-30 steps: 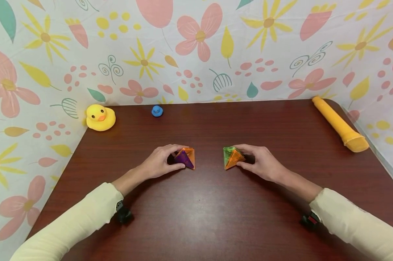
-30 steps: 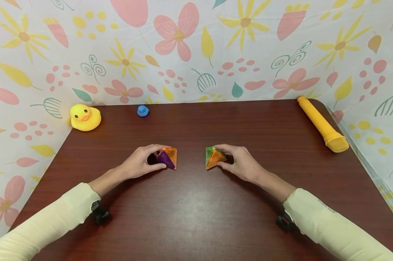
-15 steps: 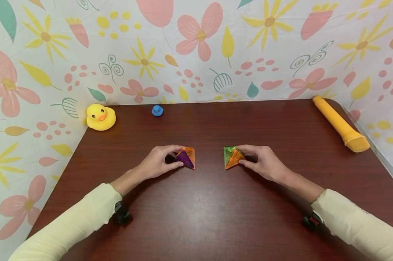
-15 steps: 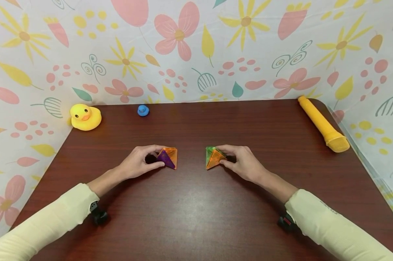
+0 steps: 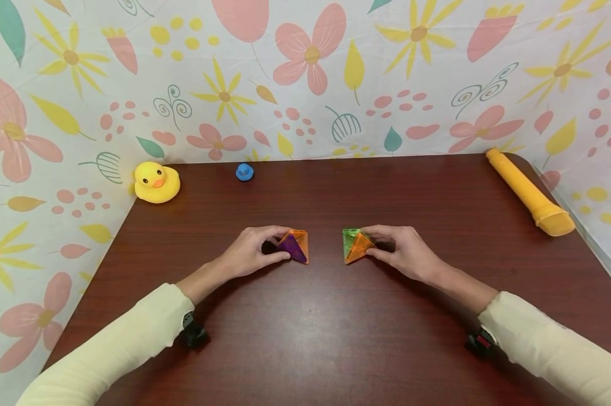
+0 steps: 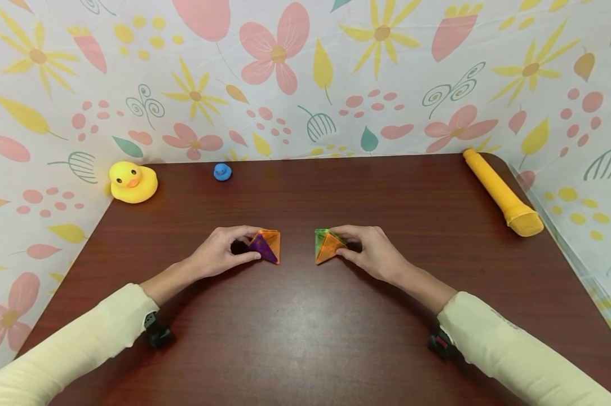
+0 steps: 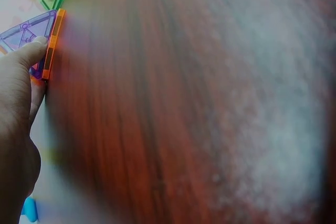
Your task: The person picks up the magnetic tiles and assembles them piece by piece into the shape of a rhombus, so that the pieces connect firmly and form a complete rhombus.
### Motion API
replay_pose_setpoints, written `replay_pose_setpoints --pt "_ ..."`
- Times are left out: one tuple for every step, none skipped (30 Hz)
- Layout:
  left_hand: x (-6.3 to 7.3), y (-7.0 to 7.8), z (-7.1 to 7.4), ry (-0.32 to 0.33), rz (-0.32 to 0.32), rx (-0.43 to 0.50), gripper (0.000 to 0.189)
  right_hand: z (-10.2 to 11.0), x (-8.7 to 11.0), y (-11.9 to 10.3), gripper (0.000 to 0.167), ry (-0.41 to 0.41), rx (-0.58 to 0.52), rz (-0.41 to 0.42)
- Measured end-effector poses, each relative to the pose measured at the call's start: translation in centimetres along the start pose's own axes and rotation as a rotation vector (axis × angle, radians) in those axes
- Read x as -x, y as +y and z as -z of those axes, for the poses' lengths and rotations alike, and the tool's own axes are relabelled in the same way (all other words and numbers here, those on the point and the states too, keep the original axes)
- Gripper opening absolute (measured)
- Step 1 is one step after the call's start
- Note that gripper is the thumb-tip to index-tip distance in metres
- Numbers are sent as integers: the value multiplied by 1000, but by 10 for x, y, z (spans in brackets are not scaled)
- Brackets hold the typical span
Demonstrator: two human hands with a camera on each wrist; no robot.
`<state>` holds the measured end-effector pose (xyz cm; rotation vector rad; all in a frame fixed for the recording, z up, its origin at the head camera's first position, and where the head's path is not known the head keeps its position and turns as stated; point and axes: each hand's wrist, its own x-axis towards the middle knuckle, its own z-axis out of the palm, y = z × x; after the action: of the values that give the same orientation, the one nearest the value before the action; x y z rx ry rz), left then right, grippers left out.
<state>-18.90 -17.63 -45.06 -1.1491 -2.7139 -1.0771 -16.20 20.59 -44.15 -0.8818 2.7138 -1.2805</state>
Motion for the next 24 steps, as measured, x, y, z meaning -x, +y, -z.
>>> replay_pose_setpoints --pt "-1 0 -1 -2 -2 -1 53 -1 -1 -1 51 -3 -1 -2" --pt "-1 0 -1 -3 -5 -3 53 -2 -1 -2 51 -5 -2 -1" --pt "-2 1 -2 -4 -6 -3 53 -2 -2 -2 51 -7 -3 -1" --pt "-2 1 -3 -5 -9 -3 53 -3 -2 -3 51 -7 -3 1" --pt "-3 1 -3 -5 -12 -2 52 -4 -3 -4 51 -8 -6 3" --pt "-4 1 -4 -5 -16 2 52 -4 -4 -4 51 -8 -7 6" --pt "-4 2 -4 -6 -21 6 52 -5 -4 -5 51 -8 -7 9" --pt "-5 2 -5 -6 -26 10 52 -6 -5 -6 51 -7 -7 12" --pt "-6 3 -6 -6 -30 15 52 -7 -6 -6 51 -6 -7 10" --pt "-6 3 -6 -7 -34 18 52 -8 -6 -6 51 -6 -8 10" --pt "-7 4 -7 -8 -37 21 52 -9 -7 -6 51 -6 -8 10" --pt "-8 5 -8 -11 -40 24 52 -10 -7 -7 51 -7 -9 9" --pt "-9 5 -9 -13 -40 25 52 -11 -8 -7 51 -8 -10 7" --pt "-9 6 -9 -14 -39 25 52 -11 -9 -8 51 -10 -10 6" --pt "-10 7 -10 -16 -39 27 53 -12 -9 -8 51 -11 -10 6" --pt "-11 7 -11 -18 -40 28 53 -13 -9 -8 50 -13 -11 7" --pt "-11 8 -12 -18 -44 28 53 -13 -10 -9 50 -14 -10 9" --pt "-12 8 -13 -18 -47 27 53 -13 -10 -9 50 -14 -10 12" --pt "-13 9 -13 -18 -51 25 53 -14 -10 -9 49 -15 -9 14" --pt "-14 9 -14 -18 -56 22 53 -14 -11 -10 49 -16 -7 16" --pt "-15 10 -15 -18 -61 20 53 -14 -11 -10 49 -16 -6 18" --pt "-16 10 -16 -18 -66 17 53 -15 -11 -10 48 -16 -4 19" --pt "-16 11 -17 -16 -72 14 53 -15 -11 -10 48 -17 -4 19" --pt "-17 12 -17 -17 -73 10 53 -15 -12 -11 48 -18 -6 19"
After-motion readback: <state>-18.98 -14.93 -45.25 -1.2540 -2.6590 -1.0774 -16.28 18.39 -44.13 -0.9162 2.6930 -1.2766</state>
